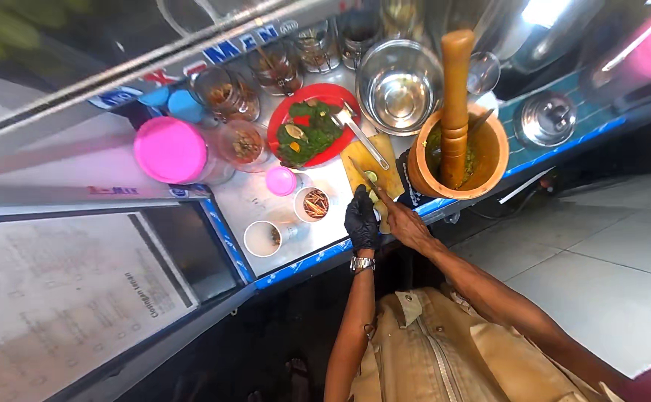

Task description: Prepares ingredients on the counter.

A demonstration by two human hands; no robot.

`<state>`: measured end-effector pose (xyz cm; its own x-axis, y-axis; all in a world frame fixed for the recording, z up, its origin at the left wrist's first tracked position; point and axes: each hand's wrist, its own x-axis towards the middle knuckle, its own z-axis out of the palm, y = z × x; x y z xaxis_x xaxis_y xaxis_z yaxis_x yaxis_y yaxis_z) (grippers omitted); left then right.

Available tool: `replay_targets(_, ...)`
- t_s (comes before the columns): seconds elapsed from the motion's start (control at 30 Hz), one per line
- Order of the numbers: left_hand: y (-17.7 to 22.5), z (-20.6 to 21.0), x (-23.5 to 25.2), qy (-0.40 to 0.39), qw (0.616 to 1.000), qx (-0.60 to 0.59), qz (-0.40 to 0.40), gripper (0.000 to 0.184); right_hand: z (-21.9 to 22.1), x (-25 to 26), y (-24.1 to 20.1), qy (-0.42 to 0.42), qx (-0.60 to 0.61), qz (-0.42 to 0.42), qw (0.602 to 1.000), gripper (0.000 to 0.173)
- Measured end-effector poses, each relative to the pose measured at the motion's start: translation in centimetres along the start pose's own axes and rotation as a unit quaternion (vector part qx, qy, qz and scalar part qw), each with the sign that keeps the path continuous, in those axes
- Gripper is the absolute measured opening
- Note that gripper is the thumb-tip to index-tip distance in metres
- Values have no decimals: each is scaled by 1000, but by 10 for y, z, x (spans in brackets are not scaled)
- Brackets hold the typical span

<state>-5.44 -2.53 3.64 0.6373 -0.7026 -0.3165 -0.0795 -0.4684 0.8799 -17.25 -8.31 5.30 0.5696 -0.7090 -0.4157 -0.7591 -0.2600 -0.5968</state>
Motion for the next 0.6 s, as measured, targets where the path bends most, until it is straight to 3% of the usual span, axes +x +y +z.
replay_targets(0.33,6,-2,-15,-13,989,141,46,63,-16,-14,7,77,-20,-4,997,39)
replay_targets(0.47,3,-11,-11,-48,975,196,92,60,-11,-36,3,91,-19,8,996,41)
replay_targets(0.6,1,-9,-10,-48,981,173,71,54,-2,-56,4,73,-8,42,996,43)
